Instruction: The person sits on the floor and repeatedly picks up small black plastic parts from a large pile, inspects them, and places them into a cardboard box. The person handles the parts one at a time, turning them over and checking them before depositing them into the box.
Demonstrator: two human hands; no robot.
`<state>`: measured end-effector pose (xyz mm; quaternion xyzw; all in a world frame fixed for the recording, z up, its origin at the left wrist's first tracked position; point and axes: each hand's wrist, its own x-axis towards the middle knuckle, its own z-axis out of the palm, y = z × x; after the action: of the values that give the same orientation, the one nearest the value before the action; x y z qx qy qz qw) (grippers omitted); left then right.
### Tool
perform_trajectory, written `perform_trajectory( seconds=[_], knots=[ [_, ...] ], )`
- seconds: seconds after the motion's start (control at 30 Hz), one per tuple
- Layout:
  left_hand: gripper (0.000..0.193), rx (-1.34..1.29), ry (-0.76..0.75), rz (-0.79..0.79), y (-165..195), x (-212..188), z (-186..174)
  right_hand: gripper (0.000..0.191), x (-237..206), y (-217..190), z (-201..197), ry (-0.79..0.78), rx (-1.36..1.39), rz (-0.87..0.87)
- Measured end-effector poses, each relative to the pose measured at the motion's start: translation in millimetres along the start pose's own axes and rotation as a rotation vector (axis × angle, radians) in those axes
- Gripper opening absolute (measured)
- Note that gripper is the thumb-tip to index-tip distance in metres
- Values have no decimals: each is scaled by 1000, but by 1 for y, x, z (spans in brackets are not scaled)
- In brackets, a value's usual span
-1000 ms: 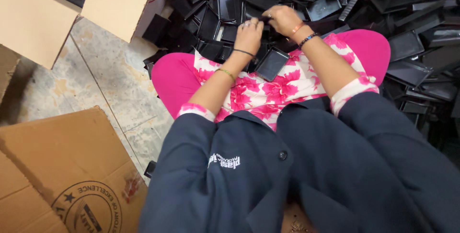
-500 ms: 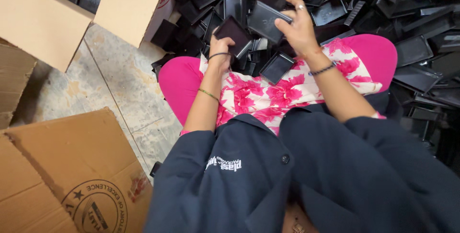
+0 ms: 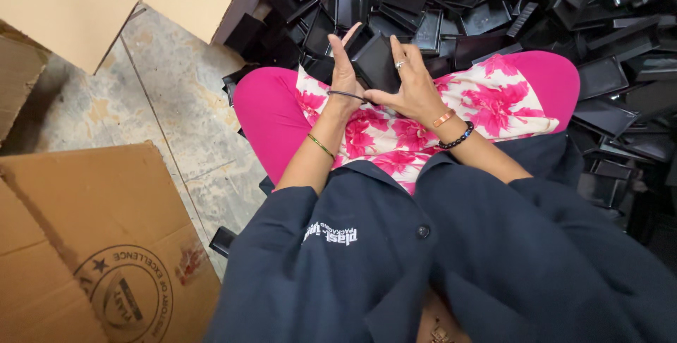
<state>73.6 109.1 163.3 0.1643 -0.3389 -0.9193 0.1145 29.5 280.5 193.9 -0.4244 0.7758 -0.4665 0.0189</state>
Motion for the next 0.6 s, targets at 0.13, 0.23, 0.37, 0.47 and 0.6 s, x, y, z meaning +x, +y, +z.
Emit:
perform_trajectory(
  seconds=[0.13,0.23,0.37,0.47,0.6],
  knots=[
    [84,-91,-68,1,-5,6,-16,94,3,-15,-8,-56,-9,76],
    [82,-53,-69,49,-4,10,-20,84,3,-23,-14,10,69,86],
    [85,-7,1,84,-2,11,-14,72,3,-28,-15,40,198,99],
    [86,44,-1,32,-5,7,-7,69,4,-27,-10,40,390,147],
    [87,66,52,-45,-11,0,1,68,3,-23,-2,43,571,183]
  ],
)
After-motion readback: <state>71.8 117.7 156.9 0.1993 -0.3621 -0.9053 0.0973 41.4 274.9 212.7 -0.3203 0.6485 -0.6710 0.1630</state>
